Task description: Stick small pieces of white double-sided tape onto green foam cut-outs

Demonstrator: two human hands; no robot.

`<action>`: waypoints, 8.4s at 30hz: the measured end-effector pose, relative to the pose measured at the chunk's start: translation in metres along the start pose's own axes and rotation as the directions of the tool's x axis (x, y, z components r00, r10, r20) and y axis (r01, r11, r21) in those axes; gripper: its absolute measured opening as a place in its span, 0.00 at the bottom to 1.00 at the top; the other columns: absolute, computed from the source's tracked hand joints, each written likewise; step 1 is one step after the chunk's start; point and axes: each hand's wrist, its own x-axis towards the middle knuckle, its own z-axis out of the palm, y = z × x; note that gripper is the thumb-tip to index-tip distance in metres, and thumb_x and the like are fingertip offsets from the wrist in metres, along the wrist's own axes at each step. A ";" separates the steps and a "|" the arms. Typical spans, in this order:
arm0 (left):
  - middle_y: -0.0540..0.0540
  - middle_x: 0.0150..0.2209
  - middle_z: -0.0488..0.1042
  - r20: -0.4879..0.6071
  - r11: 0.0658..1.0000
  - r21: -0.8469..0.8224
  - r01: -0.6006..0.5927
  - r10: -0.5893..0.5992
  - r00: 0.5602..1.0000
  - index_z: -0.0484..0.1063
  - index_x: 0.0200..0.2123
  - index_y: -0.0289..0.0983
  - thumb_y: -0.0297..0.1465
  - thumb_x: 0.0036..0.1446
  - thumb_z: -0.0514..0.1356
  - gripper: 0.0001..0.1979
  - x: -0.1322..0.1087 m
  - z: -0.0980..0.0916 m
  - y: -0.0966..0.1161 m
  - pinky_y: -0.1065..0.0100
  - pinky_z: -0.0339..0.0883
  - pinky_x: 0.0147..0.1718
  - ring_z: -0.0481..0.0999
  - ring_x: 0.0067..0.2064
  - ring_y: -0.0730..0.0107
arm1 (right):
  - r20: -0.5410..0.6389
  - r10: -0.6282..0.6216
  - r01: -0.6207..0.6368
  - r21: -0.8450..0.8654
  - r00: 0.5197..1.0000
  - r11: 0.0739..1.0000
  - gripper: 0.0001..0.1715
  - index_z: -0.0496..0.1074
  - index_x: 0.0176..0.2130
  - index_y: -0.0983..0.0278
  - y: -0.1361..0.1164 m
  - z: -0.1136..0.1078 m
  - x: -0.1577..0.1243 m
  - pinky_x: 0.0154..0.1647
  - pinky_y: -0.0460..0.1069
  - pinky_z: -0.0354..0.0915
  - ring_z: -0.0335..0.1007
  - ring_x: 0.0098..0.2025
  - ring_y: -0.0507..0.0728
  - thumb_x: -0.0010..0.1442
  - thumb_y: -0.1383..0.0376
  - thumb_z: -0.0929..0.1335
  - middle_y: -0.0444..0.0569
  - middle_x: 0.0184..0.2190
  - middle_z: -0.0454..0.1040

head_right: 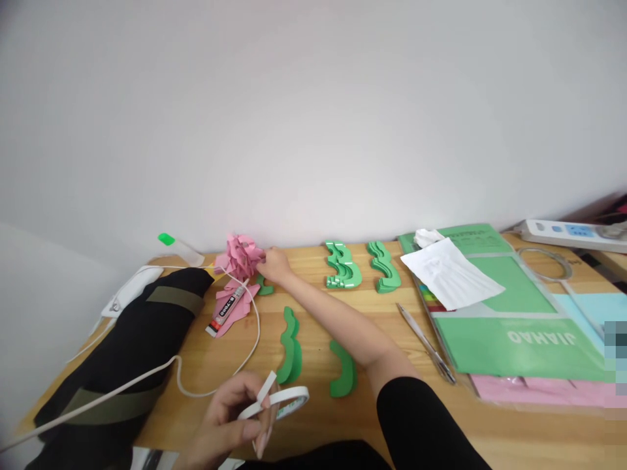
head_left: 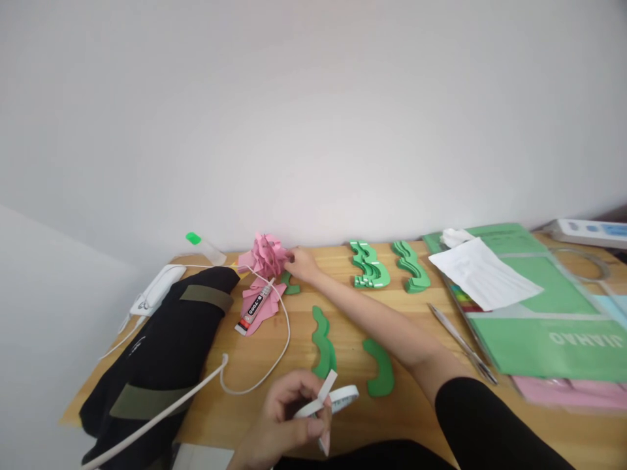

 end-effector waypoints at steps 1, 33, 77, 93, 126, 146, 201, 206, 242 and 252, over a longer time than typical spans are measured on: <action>0.52 0.21 0.73 -0.004 1.000 0.003 -0.004 0.004 1.000 0.72 0.33 0.35 0.37 0.49 0.70 0.15 0.000 0.000 -0.001 0.74 0.58 0.28 0.69 0.22 0.79 | 0.002 -0.002 0.002 -0.005 1.000 1.000 0.19 0.69 0.53 0.66 -0.001 0.001 -0.001 0.47 0.58 0.70 0.72 0.48 0.59 0.65 0.60 0.67 0.53 0.51 0.71; 0.52 0.21 0.73 -0.018 0.997 -0.059 -0.040 0.039 0.999 0.72 0.33 0.35 0.38 0.47 0.71 0.16 -0.016 -0.014 -0.004 0.75 0.57 0.27 0.68 0.22 0.79 | 0.101 0.004 0.014 -0.174 0.995 0.985 0.18 0.69 0.53 0.65 -0.036 0.005 0.015 0.47 0.58 0.70 0.72 0.48 0.59 0.65 0.60 0.67 0.53 0.51 0.71; 0.52 0.21 0.73 -0.030 0.996 -0.080 -0.029 0.027 0.999 0.71 0.33 0.34 0.38 0.48 0.70 0.16 -0.013 -0.013 -0.006 0.74 0.57 0.27 0.69 0.23 0.78 | 0.027 -0.058 0.050 0.235 0.998 0.971 0.13 0.77 0.33 0.69 -0.004 -0.001 0.028 0.30 0.45 0.66 0.72 0.28 0.51 0.62 0.61 0.69 0.44 0.27 0.75; 0.52 0.22 0.73 0.061 0.991 -0.113 -0.074 0.081 0.995 0.71 0.35 0.35 0.35 0.51 0.69 0.13 -0.009 -0.020 -0.016 0.75 0.58 0.27 0.70 0.23 0.78 | 0.034 -0.031 0.012 0.464 0.999 0.886 0.09 0.75 0.41 0.68 0.003 0.010 0.033 0.39 0.50 0.71 0.75 0.35 0.53 0.62 0.64 0.69 0.47 0.35 0.78; 0.49 0.26 0.77 -0.045 0.986 -0.159 -0.053 0.046 0.998 0.70 0.38 0.36 0.31 0.43 0.71 0.19 0.087 0.015 0.017 0.73 0.65 0.26 0.73 0.23 0.76 | -0.297 0.176 -0.006 0.496 0.938 0.868 0.18 0.76 0.41 0.61 0.016 -0.082 -0.214 0.48 0.54 0.68 0.72 0.47 0.59 0.59 0.52 0.67 0.51 0.43 0.76; 0.41 0.42 0.80 -0.194 0.936 0.330 -0.119 0.191 0.962 0.65 0.46 0.37 0.30 0.52 0.64 0.18 0.087 0.034 0.021 0.75 0.69 0.21 0.80 0.35 0.67 | -0.408 -0.129 0.233 0.218 0.904 0.948 0.05 0.71 0.31 0.61 -0.002 -0.113 -0.233 0.46 0.52 0.67 0.71 0.42 0.56 0.60 0.69 0.69 0.48 0.35 0.74; 0.53 0.26 0.75 -0.201 0.999 0.041 -0.033 0.041 0.979 0.67 0.42 0.36 0.28 0.43 0.70 0.22 0.087 0.061 0.023 0.78 0.55 0.16 0.67 0.19 0.82 | -0.305 0.432 -0.487 -0.134 0.849 0.863 0.08 0.58 0.27 0.59 0.056 -0.089 -0.319 0.26 0.51 0.57 0.63 0.24 0.58 0.54 0.71 0.61 0.46 0.22 0.66; 0.53 0.26 0.75 -0.226 1.000 -0.004 0.027 -0.027 0.974 0.67 0.40 0.35 0.28 0.42 0.71 0.22 0.081 0.067 0.027 0.77 0.52 0.15 0.65 0.18 0.83 | -0.309 0.450 -0.260 0.499 0.838 0.827 0.17 0.67 0.38 0.60 0.026 -0.088 -0.324 0.22 0.48 0.53 0.54 0.22 0.54 0.67 0.53 0.58 0.41 0.22 0.56; 0.56 0.22 0.75 -0.209 1.000 -0.018 -0.015 0.011 0.978 0.68 0.41 0.35 0.27 0.38 0.73 0.25 0.071 0.075 0.030 0.79 0.56 0.16 0.67 0.18 0.83 | -0.045 0.238 -0.109 0.797 0.970 0.594 0.20 0.66 0.35 0.62 -0.021 -0.079 -0.316 0.19 0.45 0.44 0.44 0.18 0.47 0.70 0.52 0.58 0.36 0.16 0.54; 0.55 0.23 0.76 -0.204 0.998 -0.041 -0.051 0.041 0.978 0.67 0.40 0.35 0.26 0.40 0.73 0.24 0.073 0.074 0.027 0.80 0.58 0.16 0.67 0.18 0.84 | -0.061 0.279 -0.118 0.803 0.958 0.584 0.20 0.66 0.33 0.62 -0.024 -0.077 -0.310 0.19 0.45 0.43 0.43 0.18 0.47 0.70 0.52 0.58 0.36 0.16 0.53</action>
